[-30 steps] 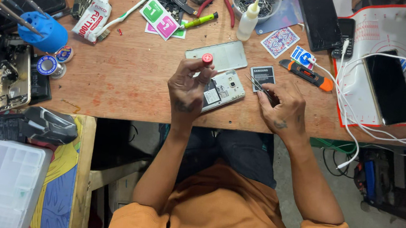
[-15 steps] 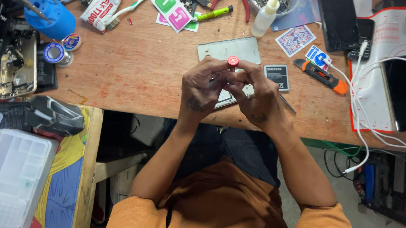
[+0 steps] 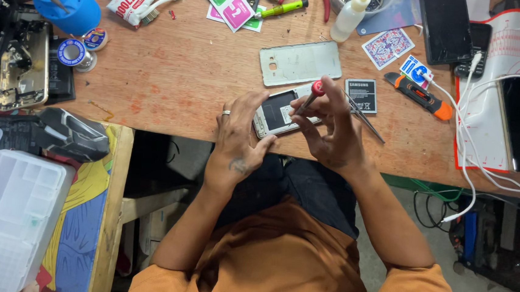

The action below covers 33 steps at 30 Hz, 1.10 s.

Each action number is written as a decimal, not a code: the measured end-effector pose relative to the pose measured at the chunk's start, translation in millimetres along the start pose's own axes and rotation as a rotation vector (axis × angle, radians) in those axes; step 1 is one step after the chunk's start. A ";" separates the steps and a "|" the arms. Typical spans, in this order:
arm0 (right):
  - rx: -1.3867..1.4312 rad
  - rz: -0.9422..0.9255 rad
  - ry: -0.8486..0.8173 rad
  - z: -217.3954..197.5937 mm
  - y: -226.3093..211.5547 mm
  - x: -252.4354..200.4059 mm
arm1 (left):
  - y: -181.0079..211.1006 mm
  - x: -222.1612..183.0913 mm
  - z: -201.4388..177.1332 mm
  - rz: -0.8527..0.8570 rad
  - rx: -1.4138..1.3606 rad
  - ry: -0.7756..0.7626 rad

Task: The person removes the back cover of a white smartphone, then uses a screwdriver to unscrew and remove the battery. They continue to unscrew internal components and place the removed screws on the workbench.

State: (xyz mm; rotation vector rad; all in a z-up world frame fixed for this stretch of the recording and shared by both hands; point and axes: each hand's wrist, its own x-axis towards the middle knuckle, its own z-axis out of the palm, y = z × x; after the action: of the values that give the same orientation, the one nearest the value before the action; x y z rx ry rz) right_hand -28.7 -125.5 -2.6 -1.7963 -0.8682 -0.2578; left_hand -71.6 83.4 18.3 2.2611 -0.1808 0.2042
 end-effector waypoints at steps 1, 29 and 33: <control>0.024 0.004 -0.014 3.2 -0.1 -0.1 | -2.3 0.3 -0.4 0.009 -0.021 0.005; -0.066 -0.082 -0.040 21.0 -2.6 5.6 | -11.8 1.9 12.8 0.048 -0.112 -0.082; -0.107 -0.130 -0.052 20.6 -3.6 8.2 | -11.8 0.9 13.3 0.018 -0.111 -0.091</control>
State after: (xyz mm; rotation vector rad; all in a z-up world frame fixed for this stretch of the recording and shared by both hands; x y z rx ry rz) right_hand -29.9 -103.1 -3.7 -1.8547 -1.0266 -0.3484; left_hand -67.3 80.6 1.2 2.1601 -0.2539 0.0982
